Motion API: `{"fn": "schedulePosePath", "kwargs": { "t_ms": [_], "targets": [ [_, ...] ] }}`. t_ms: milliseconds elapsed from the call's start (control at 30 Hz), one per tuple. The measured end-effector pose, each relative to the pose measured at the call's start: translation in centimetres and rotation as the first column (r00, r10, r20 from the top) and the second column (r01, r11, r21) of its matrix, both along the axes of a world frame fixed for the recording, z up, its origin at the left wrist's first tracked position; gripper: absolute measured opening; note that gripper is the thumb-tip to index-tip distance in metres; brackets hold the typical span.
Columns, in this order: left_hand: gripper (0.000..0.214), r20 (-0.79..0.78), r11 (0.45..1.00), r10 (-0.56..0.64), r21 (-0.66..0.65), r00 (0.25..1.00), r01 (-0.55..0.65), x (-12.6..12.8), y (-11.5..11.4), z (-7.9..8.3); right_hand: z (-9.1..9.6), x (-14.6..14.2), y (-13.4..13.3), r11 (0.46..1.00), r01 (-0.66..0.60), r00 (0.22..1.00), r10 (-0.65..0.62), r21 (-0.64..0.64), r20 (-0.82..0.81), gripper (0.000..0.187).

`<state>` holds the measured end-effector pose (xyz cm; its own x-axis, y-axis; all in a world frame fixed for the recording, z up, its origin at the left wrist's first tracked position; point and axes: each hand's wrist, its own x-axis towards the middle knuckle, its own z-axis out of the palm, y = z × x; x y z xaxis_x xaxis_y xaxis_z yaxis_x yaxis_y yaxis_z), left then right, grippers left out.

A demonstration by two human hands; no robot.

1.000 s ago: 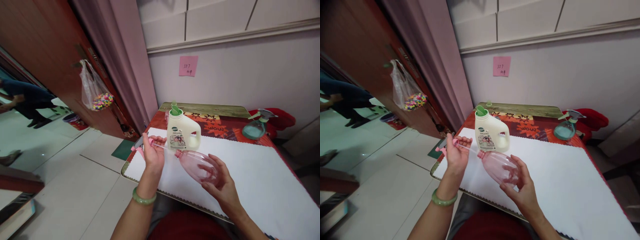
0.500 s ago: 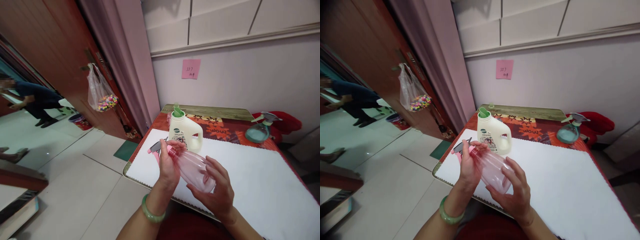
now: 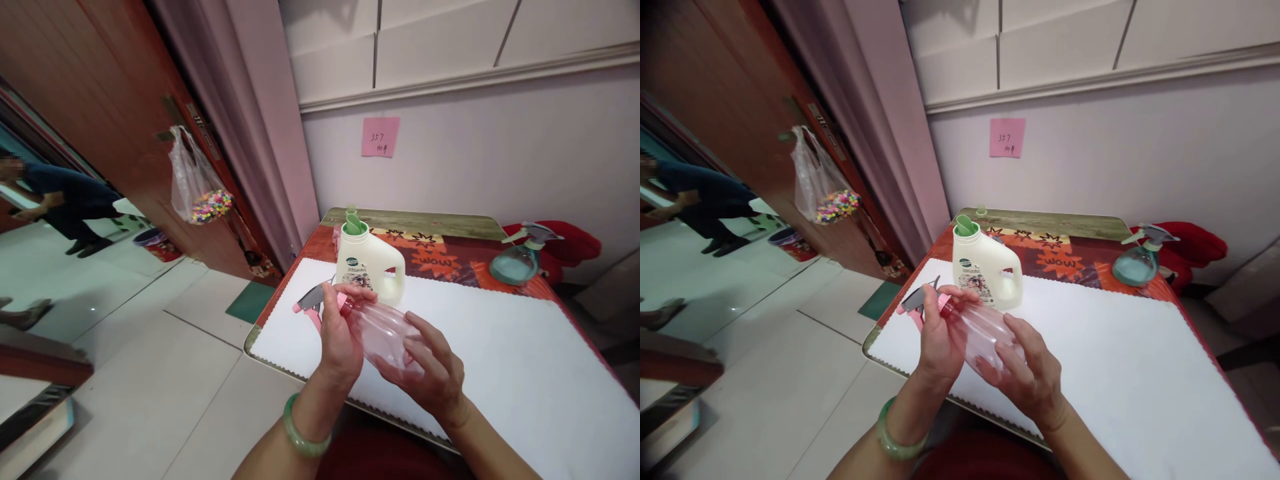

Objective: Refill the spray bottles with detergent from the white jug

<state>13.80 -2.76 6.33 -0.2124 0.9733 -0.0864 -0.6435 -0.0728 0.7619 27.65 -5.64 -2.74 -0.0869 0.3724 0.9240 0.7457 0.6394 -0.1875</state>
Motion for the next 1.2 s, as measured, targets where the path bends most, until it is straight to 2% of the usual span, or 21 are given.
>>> {"fn": "schedulePosePath", "kwargs": {
  "t_ms": [133,200,233,300,367,433,500,533,567,600,667,733,833,867,900,933,967,1067,1133,1167,1200],
  "targets": [
    [0.049,-0.006,0.999,-0.054,0.004,0.999,0.054,-0.4,0.2,-0.2,0.2,-0.8,-0.9,0.979,-0.055,0.992,0.032,-0.194,-0.120,0.080],
    [0.047,-0.010,0.992,-0.123,0.023,0.992,0.123,-0.8,0.3,-0.4,0.8,-1.5,-1.6,0.893,-0.221,0.927,0.069,-0.391,-0.368,0.086],
    [0.046,-0.011,0.986,-0.164,0.039,0.986,0.165,-1.1,0.4,-0.5,1.4,-1.8,-2.0,0.798,-0.361,0.846,0.063,-0.483,-0.529,0.087],
    [0.045,-0.011,0.967,-0.242,0.079,0.970,0.243,-1.5,0.5,-0.7,2.7,-2.2,-2.3,0.490,-0.687,0.588,-0.060,-0.537,-0.807,0.081],
    [0.045,-0.012,0.944,-0.309,0.116,0.951,0.308,-1.9,0.5,-1.0,4.2,-2.1,-2.2,0.115,-0.921,0.324,-0.310,-0.373,-0.894,0.076],
    [0.045,-0.022,0.929,-0.341,0.141,0.940,0.341,-2.0,0.5,-1.2,5.2,-1.9,-1.8,-0.175,-0.977,0.195,-0.528,-0.118,-0.826,0.088],
    [0.042,-0.028,0.934,-0.318,0.160,0.948,0.319,-2.0,0.5,-1.3,5.3,-1.7,-1.6,-0.310,-0.950,0.167,-0.594,0.032,-0.787,0.102],
    [0.041,-0.030,0.945,-0.285,0.161,0.958,0.286,-2.0,0.5,-1.3,5.1,-1.7,-1.7,-0.319,-0.948,0.175,-0.554,0.014,-0.814,0.104],
    [0.040,-0.033,0.958,-0.240,0.155,0.970,0.242,-2.0,0.6,-1.2,4.6,-1.8,-1.8,-0.258,-0.962,0.206,-0.450,-0.095,-0.869,0.103],
    [0.040,-0.038,0.971,-0.189,0.143,0.981,0.193,-2.0,0.7,-1.1,4.0,-1.9,-1.9,-0.122,-0.961,0.276,-0.300,-0.250,-0.913,0.100],
    [0.041,-0.052,0.990,-0.083,0.109,0.995,0.088,-2.0,1.0,-0.9,2.6,-2.1,-2.2,0.256,-0.845,0.479,-0.033,-0.471,-0.877,0.100],
    [0.041,-0.062,0.996,-0.009,0.090,0.998,0.014,-2.0,1.2,-0.8,1.4,-2.1,-2.2,0.535,-0.670,0.653,0.096,-0.514,-0.752,0.111],
    [0.042,-0.079,0.996,0.001,0.084,0.997,0.006,-2.2,1.3,-0.7,0.6,-2.0,-1.7,0.761,-0.433,0.847,0.161,-0.483,-0.506,0.089],
    [0.042,-0.092,0.996,-0.024,0.084,0.996,0.031,-2.3,1.3,-0.6,0.7,-2.1,-1.6,0.802,-0.379,0.881,0.158,-0.463,-0.446,0.080],
    [0.042,-0.104,0.994,-0.056,0.087,0.993,0.065,-2.4,1.2,-0.6,0.9,-2.1,-1.5,0.797,-0.382,0.877,0.153,-0.468,-0.455,0.078],
    [0.043,-0.113,0.990,-0.094,0.091,0.989,0.104,-2.6,1.1,-0.6,1.2,-2.2,-1.4,0.723,-0.468,0.821,0.144,-0.507,-0.553,0.081],
    [0.043,-0.119,0.984,-0.138,0.100,0.983,0.150,-2.7,1.0,-0.5,1.6,-2.2,-1.5,0.584,-0.604,0.721,0.111,-0.542,-0.684,0.085],
    [0.046,-0.148,0.945,-0.267,0.155,0.952,0.289,-3.2,0.7,-0.3,2.7,-2.3,-1.6,0.002,-0.913,0.405,-0.130,-0.409,-0.905,0.080],
    [0.046,-0.192,0.913,-0.325,0.193,0.926,0.360,-3.4,0.5,-0.2,3.2,-2.3,-1.5,-0.343,-0.926,0.270,-0.302,-0.160,-0.914,0.096],
    [0.045,-0.206,0.901,-0.341,0.206,0.917,0.381,-3.4,0.5,-0.1,3.4,-2.3,-1.4,-0.450,-0.893,0.221,-0.386,-0.026,-0.896,0.103],
    [0.044,-0.207,0.897,-0.345,0.214,0.915,0.387,-3.4,0.4,-0.1,3.4,-2.3,-1.3,-0.509,-0.855,0.182,-0.472,0.098,-0.862,0.107]
  ]
}}
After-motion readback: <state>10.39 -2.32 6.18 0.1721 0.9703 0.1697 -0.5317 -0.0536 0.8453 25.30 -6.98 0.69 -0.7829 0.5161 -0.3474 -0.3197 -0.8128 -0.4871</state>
